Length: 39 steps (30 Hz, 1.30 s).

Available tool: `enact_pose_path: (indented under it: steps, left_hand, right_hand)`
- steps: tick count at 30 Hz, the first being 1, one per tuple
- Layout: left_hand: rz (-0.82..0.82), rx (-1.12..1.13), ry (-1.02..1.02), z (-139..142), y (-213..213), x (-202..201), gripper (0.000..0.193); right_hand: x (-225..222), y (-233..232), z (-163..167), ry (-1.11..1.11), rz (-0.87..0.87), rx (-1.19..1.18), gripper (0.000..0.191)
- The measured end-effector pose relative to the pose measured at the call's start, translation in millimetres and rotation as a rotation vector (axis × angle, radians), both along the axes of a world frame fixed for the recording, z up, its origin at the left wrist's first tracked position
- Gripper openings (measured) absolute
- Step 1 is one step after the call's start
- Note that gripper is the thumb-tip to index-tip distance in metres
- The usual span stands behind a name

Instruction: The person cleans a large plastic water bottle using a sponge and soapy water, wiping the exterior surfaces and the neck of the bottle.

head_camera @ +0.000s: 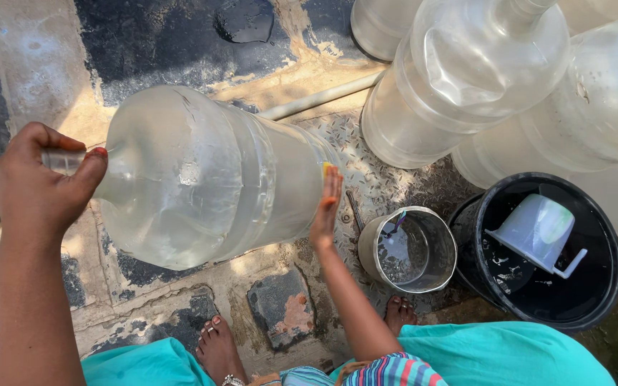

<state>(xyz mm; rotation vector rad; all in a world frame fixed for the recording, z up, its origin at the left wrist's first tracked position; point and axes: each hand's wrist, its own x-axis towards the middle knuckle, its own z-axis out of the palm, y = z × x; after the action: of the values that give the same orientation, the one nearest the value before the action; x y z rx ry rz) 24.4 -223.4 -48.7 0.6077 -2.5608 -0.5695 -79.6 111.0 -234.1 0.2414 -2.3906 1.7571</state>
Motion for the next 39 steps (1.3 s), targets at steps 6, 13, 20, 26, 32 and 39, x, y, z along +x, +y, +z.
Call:
enact_pose_path:
  steps: [6, 13, 20, 26, 32, 39]
  left_hand:
    - [0.059, -0.045, 0.018, 3.0, 4.9, -2.6, 0.03]
    - [0.03, 0.024, 0.009, -2.4, -2.9, -0.5, 0.03]
    - [0.076, 0.0, -0.004, 0.5, 1.2, 0.3, 0.032]
    - [0.224, -0.004, -0.133, -0.7, 0.9, 10.1, 0.036]
    - [0.252, 0.053, -0.151, -3.4, -6.1, 14.3, 0.037]
    - [0.289, 0.183, -0.105, -0.4, 0.4, 8.1, 0.033]
  right_hand:
    - [73.4, -44.7, 42.5, 0.347, 0.291, -0.017, 0.086]
    - [-8.3, 16.5, -27.0, -0.253, -0.143, 0.139, 0.112]
    - [-27.9, 51.6, -60.4, -0.882, 0.08, -0.991, 0.136]
    - [-27.2, 71.0, -42.1, -0.812, -0.001, -0.812, 0.121]
    - [15.1, 24.6, 9.1, -0.311, -0.116, -0.227, 0.1]
    - [115.1, -38.6, 78.3, 0.314, 0.51, -0.115, 0.09]
